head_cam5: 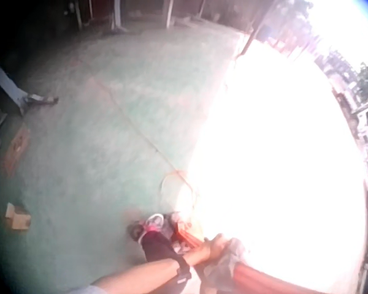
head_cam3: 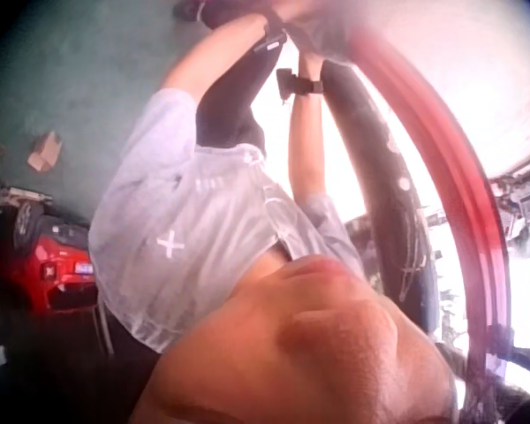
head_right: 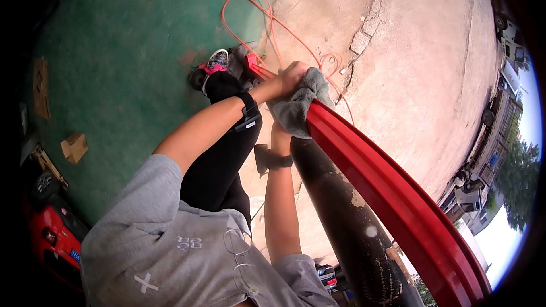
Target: The person wipes a red metal pole and a vertical black pipe with a grey cloth. They then move to a white metal pillar and wipe its surface with the same cloth.
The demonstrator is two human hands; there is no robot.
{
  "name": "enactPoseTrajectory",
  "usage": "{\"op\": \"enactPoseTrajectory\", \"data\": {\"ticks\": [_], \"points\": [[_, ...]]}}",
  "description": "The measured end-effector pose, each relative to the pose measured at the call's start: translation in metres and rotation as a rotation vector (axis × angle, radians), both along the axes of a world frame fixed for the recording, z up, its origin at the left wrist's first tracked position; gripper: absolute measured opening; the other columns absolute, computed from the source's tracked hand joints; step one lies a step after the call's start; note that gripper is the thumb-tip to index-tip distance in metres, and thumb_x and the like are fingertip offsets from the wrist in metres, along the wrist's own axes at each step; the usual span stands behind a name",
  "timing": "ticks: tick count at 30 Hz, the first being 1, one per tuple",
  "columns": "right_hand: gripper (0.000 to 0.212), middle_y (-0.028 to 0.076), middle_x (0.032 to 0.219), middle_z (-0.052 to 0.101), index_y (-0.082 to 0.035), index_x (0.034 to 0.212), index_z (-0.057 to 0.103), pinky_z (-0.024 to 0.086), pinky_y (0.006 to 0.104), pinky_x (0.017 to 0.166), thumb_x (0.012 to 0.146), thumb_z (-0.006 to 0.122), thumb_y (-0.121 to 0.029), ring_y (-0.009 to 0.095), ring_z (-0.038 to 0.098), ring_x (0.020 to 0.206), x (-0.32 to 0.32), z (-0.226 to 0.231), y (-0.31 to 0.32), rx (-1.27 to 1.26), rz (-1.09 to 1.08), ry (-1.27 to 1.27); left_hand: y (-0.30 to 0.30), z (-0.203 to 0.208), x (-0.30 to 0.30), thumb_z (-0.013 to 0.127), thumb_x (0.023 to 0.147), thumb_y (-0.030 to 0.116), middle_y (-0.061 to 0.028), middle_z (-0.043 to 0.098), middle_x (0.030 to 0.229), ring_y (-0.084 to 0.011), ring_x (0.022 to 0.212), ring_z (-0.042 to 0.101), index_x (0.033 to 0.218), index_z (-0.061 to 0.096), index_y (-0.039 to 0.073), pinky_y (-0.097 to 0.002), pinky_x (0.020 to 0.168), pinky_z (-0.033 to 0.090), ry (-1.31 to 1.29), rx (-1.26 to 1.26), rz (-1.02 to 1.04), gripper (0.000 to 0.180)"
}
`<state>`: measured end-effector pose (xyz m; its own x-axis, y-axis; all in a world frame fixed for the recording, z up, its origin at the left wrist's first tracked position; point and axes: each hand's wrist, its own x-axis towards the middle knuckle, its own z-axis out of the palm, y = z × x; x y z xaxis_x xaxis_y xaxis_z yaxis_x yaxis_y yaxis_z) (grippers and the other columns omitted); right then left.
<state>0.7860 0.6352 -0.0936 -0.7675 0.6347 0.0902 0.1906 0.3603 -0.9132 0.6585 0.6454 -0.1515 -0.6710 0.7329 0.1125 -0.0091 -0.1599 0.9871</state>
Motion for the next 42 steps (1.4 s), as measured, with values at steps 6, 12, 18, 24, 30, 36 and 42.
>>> {"op": "enactPoseTrajectory", "data": {"ticks": [6,12,18,24,30,36,42], "points": [[0.049,0.014,0.123,0.044,0.004,0.125,0.038,0.031,0.0327,0.098,0.079,0.056,-0.002,0.025,0.042,0.111,0.014,-0.026,0.016,0.217,0.007,0.010,0.003,-0.005,0.006,0.047,0.072,0.008,-0.0267,0.046,0.066,-0.0393,0.057,0.048,0.067,0.049,-0.003,-0.0391,0.052,0.039,0.010,0.063,0.070,0.012],[0.050,0.015,0.123,0.045,0.005,0.124,0.038,0.030,0.0329,0.099,0.077,0.057,0.000,0.025,0.041,0.112,0.039,-0.072,0.031,0.266,-0.034,-0.089,-0.009,-0.009,0.005,0.044,0.086,0.021,-0.0235,0.054,0.095,-0.0393,0.094,0.048,0.094,0.055,0.002,-0.0410,0.085,0.038,0.024,-0.201,-0.102,0.024],[0.051,0.015,0.123,0.044,0.005,0.123,0.039,0.028,0.0335,0.100,0.077,0.058,0.000,0.027,0.040,0.113,0.049,-0.108,0.040,0.410,-0.073,-0.177,-0.007,-0.003,-0.001,0.049,0.085,0.019,-0.0197,0.054,0.102,-0.0354,0.098,0.049,0.101,0.055,0.002,-0.0383,0.087,0.038,-0.011,-0.319,-0.114,0.023],[0.045,0.017,0.116,0.049,0.004,0.118,0.044,0.034,0.0339,0.095,0.078,0.060,-0.006,0.029,0.045,0.107,0.087,-0.165,0.054,0.874,-0.035,-0.347,0.012,-0.029,-0.002,0.049,0.081,0.012,-0.0247,0.056,0.077,-0.0415,0.072,0.053,0.083,0.057,-0.001,-0.0378,0.064,0.045,0.046,-0.144,-0.058,0.015],[0.033,0.017,0.102,0.055,0.002,0.107,0.053,0.042,0.0337,0.084,0.078,0.060,-0.012,0.029,0.051,0.092,0.095,-0.183,0.041,0.807,-0.110,-0.443,0.011,-0.040,0.003,0.045,0.081,0.023,-0.0256,0.053,0.071,-0.0393,0.063,0.051,0.074,0.054,-0.004,-0.0371,0.058,0.043,0.019,-0.095,-0.022,0.029],[0.030,0.016,0.100,0.054,0.002,0.105,0.053,0.042,0.0353,0.082,0.079,0.058,-0.013,0.029,0.051,0.092,0.106,-0.191,0.041,0.926,-0.097,-0.562,0.010,-0.038,0.003,0.043,0.079,0.017,-0.0268,0.049,0.069,-0.0455,0.067,0.046,0.071,0.050,-0.003,-0.0389,0.058,0.042,-0.071,-0.137,-0.066,0.022],[0.031,0.015,0.103,0.053,0.002,0.107,0.051,0.041,0.0351,0.084,0.080,0.058,-0.011,0.028,0.050,0.095,0.115,-0.197,0.035,0.888,-0.101,-0.581,0.010,-0.046,0.001,0.036,0.087,0.045,-0.0228,0.055,0.069,-0.0395,0.066,0.055,0.076,0.056,-0.004,-0.0371,0.059,0.044,-0.029,-0.135,-0.071,0.054]]}}
